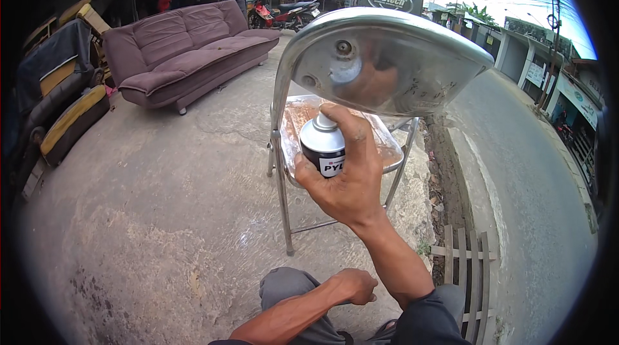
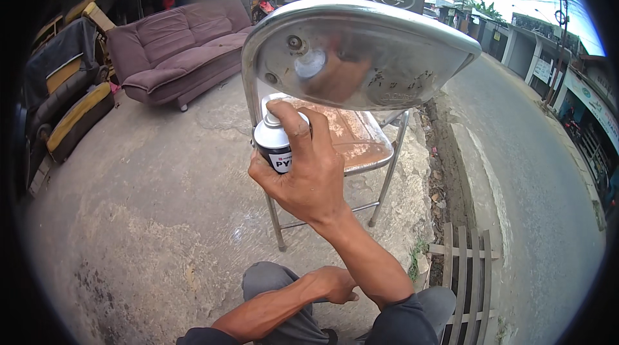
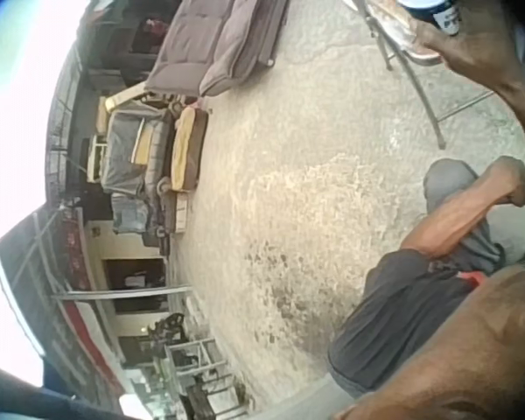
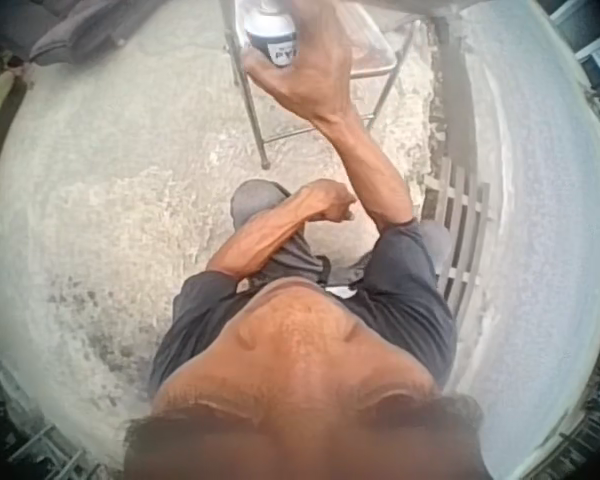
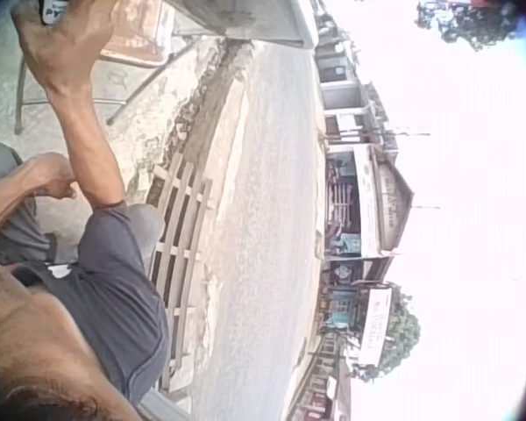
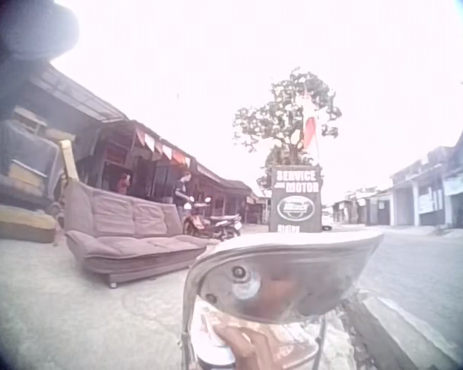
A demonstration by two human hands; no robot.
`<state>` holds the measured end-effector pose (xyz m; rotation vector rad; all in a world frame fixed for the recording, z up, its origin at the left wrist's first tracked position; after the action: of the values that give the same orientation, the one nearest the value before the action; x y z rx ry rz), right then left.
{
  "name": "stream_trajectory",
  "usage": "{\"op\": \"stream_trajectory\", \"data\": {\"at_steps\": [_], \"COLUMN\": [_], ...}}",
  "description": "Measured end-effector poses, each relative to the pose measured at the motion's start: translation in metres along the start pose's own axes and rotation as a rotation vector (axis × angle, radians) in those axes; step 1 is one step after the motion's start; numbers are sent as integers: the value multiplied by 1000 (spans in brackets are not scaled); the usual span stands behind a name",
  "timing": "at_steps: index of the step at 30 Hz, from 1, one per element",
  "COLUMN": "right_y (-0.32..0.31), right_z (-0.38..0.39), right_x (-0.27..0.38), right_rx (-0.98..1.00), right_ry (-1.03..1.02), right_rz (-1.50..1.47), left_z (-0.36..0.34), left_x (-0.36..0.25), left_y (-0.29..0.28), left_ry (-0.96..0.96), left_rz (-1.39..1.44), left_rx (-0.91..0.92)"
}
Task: The person carries a metal folding chair outside and sprays paint onto its frame using a spray can.
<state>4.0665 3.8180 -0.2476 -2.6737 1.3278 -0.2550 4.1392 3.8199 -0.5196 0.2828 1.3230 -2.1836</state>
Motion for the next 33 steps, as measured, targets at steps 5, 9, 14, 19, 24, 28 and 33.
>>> {"op": "stream_trajectory", "data": {"at_steps": [5,9,14,19,24,28,33], "right_y": [10,2,-43,-15,-6,-6,-31], "right_z": [43,17,3,11,50,38,19], "right_x": [-4,6,18,12,23,32,22], "right_rx": [90,-45,-436,3,75,73,-186], "right_ry": [80,-18,-231,-41,28,23,-59], "right_rz": [34,83,143,225,168,169,267], "left_z": [2,-9,-2,-7,-7,-2,-18], "left_x": [-1,3,-6,-1,-4,-11,-2], "left_y": [-2,7,0,5,0,-7,9], "left_ry": [87,81,107,39,218,358,249], "left_rz": [81,52,-42,67,-4,27,-96], "left_rx": [-85,-60,11,-41,-87,-178,-56]}}
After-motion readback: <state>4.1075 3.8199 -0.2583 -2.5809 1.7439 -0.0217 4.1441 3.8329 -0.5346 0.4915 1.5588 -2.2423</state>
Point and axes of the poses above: each hand's wrist, its own z-axis away from the middle knuckle, its own y-axis out of the palm, x = y × z, the point moved 5 cm from there along -z, towards the middle knuckle, and after that the axes turned 7 degrees about -y, right-handed, at the moved point
